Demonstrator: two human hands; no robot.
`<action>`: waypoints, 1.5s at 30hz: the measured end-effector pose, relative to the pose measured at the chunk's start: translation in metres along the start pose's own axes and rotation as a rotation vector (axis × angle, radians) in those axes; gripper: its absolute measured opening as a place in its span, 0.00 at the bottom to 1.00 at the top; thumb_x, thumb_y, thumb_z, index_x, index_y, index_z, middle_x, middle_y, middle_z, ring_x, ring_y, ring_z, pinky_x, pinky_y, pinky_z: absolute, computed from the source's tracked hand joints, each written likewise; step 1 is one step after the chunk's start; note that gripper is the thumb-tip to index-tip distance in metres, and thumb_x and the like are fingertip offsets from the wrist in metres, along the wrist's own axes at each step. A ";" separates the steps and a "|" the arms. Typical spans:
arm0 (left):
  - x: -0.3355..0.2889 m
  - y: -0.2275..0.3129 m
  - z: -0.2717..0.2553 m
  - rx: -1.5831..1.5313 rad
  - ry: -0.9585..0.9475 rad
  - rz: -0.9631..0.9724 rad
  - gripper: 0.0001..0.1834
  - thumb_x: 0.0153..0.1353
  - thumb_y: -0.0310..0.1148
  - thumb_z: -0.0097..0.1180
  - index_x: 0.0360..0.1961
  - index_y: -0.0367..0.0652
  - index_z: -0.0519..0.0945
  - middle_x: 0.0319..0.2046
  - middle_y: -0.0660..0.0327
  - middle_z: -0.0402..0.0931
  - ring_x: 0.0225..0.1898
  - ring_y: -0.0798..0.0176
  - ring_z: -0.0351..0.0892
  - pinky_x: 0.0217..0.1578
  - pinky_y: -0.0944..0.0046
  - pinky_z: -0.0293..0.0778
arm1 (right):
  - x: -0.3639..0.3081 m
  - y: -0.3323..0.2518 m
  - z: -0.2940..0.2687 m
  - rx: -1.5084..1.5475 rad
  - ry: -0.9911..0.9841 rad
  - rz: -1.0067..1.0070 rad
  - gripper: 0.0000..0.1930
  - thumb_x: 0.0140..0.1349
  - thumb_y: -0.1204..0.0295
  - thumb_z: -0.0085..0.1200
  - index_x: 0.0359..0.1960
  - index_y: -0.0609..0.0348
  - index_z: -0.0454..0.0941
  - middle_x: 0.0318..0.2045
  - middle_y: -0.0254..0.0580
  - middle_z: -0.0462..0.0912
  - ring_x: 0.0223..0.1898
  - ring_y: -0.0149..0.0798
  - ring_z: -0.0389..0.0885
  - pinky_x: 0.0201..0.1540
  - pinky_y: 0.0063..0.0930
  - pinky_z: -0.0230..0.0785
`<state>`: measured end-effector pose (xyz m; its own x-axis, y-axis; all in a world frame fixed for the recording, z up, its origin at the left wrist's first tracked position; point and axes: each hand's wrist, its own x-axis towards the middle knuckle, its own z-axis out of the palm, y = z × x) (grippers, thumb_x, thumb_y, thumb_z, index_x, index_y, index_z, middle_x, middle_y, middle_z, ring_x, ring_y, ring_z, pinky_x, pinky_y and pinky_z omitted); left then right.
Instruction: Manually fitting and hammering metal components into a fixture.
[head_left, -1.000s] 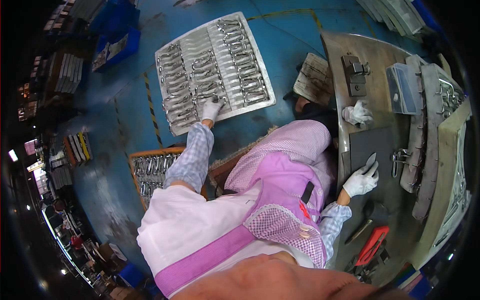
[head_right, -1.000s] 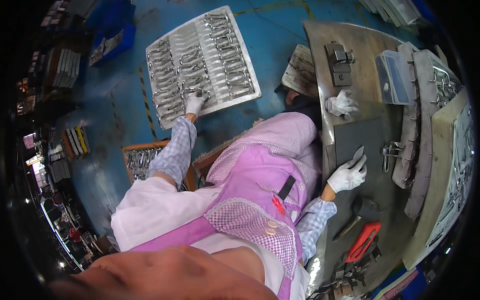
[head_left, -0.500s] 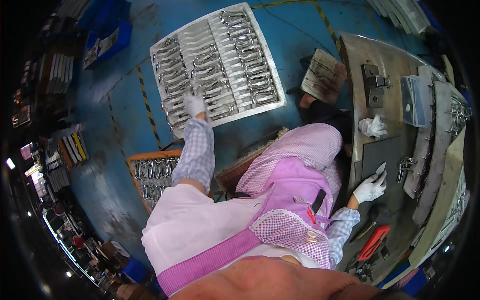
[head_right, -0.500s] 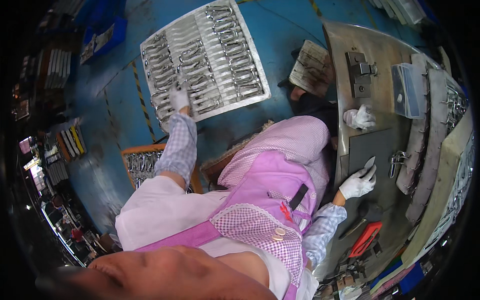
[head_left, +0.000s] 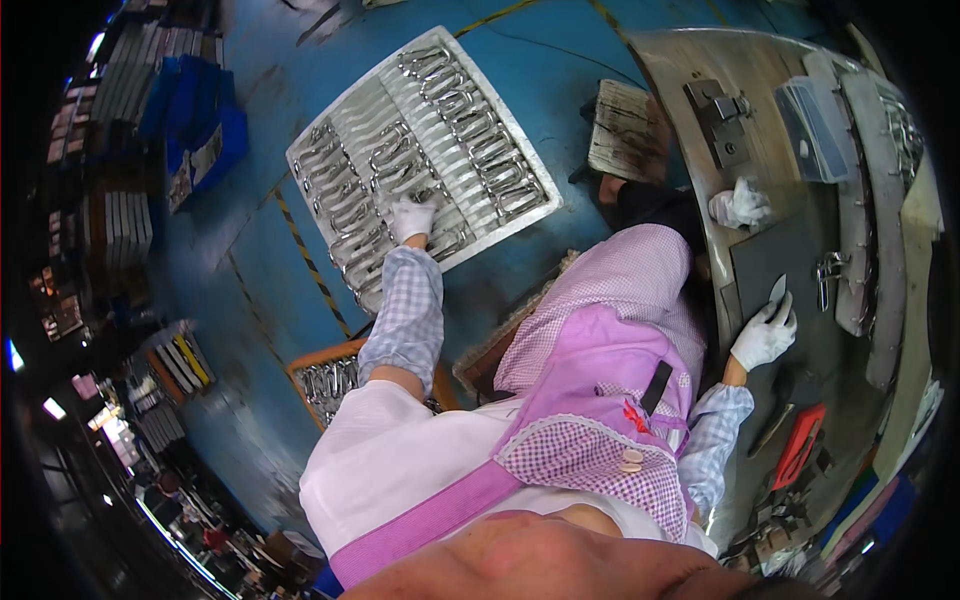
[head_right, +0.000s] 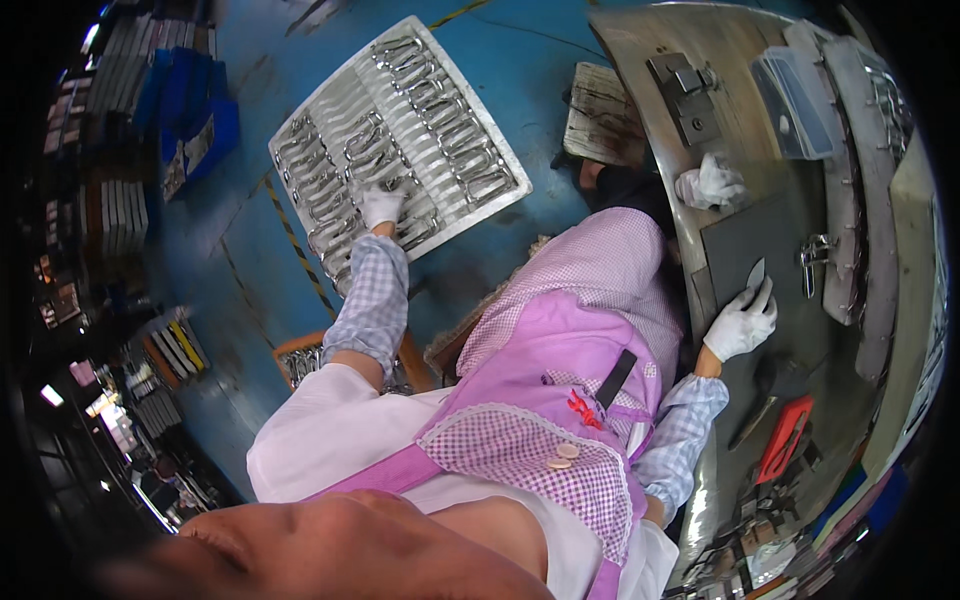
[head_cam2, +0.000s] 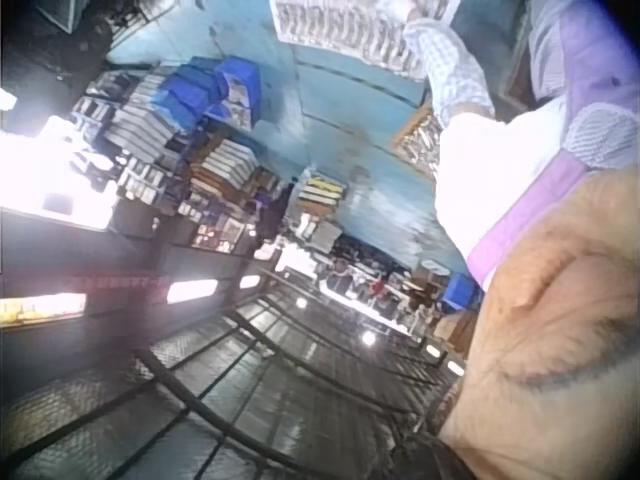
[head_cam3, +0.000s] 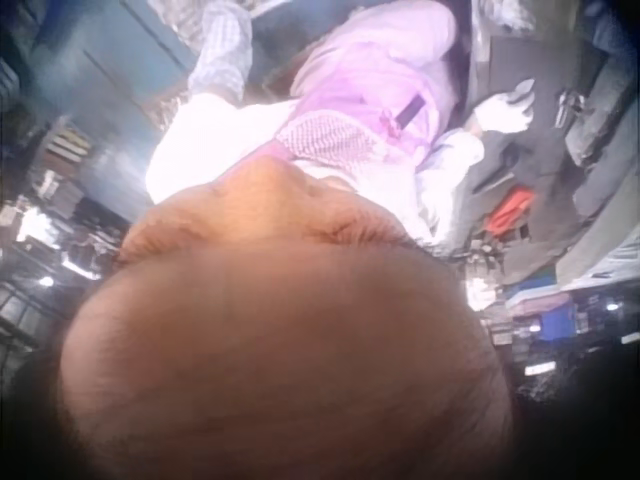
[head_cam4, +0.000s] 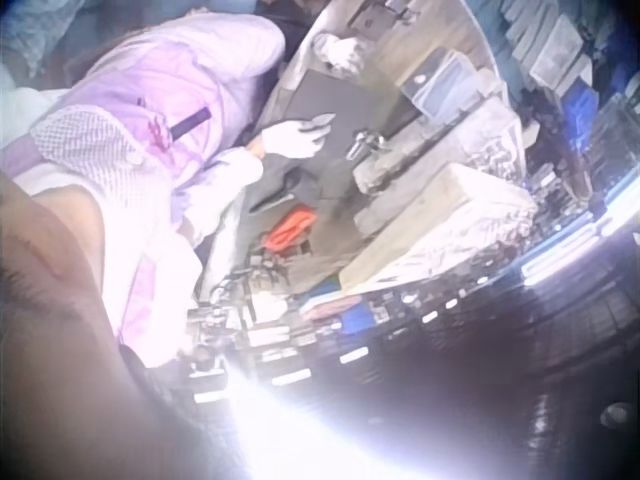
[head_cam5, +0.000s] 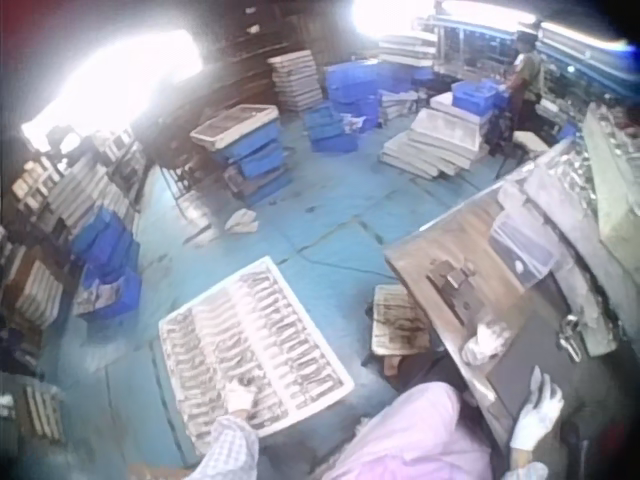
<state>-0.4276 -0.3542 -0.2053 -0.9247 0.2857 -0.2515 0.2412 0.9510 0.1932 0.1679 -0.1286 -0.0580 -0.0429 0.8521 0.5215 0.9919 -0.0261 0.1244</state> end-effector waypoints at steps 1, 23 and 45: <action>0.003 0.000 0.002 0.007 0.006 0.014 0.41 0.45 0.57 0.69 0.53 0.36 0.79 0.54 0.41 0.76 0.56 0.40 0.76 0.57 0.50 0.72 | 0.000 -0.001 0.001 0.012 0.017 -0.003 0.17 0.66 0.61 0.52 0.56 0.40 0.77 0.46 0.42 0.80 0.43 0.50 0.78 0.45 0.44 0.73; 0.068 -0.044 0.017 0.588 -0.215 0.288 0.36 0.60 0.66 0.47 0.58 0.51 0.79 0.57 0.58 0.78 0.63 0.55 0.72 0.61 0.63 0.66 | 0.005 0.013 -0.008 0.271 0.020 0.105 0.17 0.63 0.64 0.55 0.54 0.42 0.79 0.45 0.44 0.82 0.41 0.52 0.81 0.43 0.45 0.75; -0.302 0.282 -0.218 -0.340 -0.762 0.960 0.17 0.52 0.33 0.67 0.40 0.34 0.85 0.23 0.63 0.81 0.21 0.76 0.75 0.22 0.73 0.69 | 0.052 -0.024 -0.087 1.693 -0.858 -0.240 0.36 0.58 0.65 0.66 0.67 0.58 0.65 0.54 0.50 0.78 0.56 0.40 0.77 0.59 0.32 0.68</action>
<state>-0.1442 -0.1982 0.1318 0.0089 0.9428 -0.3333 0.5258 0.2792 0.8035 0.1318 -0.1295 0.0398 -0.6410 0.7653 0.0585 0.0596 0.1257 -0.9903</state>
